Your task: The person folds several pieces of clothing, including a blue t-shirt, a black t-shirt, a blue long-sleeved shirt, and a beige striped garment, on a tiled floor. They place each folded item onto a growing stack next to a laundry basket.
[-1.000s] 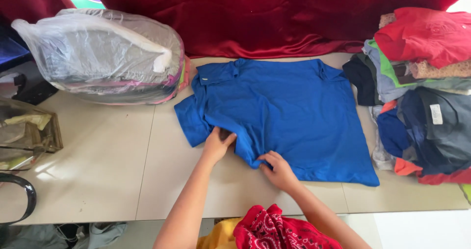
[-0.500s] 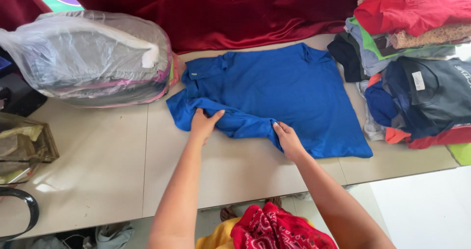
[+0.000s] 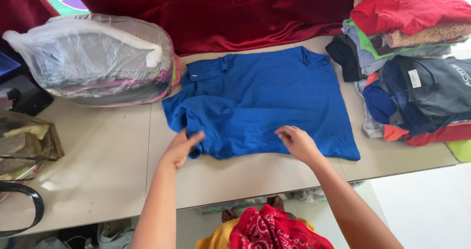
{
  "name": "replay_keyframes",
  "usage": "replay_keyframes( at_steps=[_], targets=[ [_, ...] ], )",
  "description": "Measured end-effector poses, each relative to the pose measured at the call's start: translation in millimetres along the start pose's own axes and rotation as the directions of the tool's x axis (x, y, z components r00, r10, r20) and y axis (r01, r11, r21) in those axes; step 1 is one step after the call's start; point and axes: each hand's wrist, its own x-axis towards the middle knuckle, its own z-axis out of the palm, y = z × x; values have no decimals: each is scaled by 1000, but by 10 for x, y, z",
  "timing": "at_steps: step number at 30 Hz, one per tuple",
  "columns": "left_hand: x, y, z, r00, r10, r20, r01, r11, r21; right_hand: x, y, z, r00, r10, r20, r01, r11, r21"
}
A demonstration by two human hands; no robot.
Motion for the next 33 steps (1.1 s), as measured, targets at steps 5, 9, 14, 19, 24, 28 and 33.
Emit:
replay_keyframes(
  at_steps=[5, 9, 14, 19, 24, 28, 33],
  targets=[
    [-172, -140, -196, 999, -39, -15, 42, 870, 492, -93, 1262, 365, 945, -69, -321, -137, 805, -577],
    [-378, -46, -187, 979, -32, -203, 92, 952, 290, -266, 1777, 285, 803, 200, -561, -492, 753, -437],
    [-566, -72, 97, 983, 122, -137, 10, 711, 703, -276, 2367, 302, 773, 271, -573, -551, 735, -395],
    [-549, -308, 112, 979, 1, -203, 186, 389, 902, -105, 2466, 36, 810, 540, -228, -578, 801, -156],
    [-534, -558, -312, 931, -363, 29, 347, 908, 236, -531, 1496, -687, 905, 397, 151, -332, 439, 835],
    [-770, 106, -150, 940, -342, -19, 342, 932, 120, -277, 2251, -630, 945, 219, 243, -270, 103, 958],
    [-144, 557, 81, 949, -180, -258, 254, 922, 291, 611, 2020, -635, 926, 286, 246, -219, -123, 968]
  ],
)
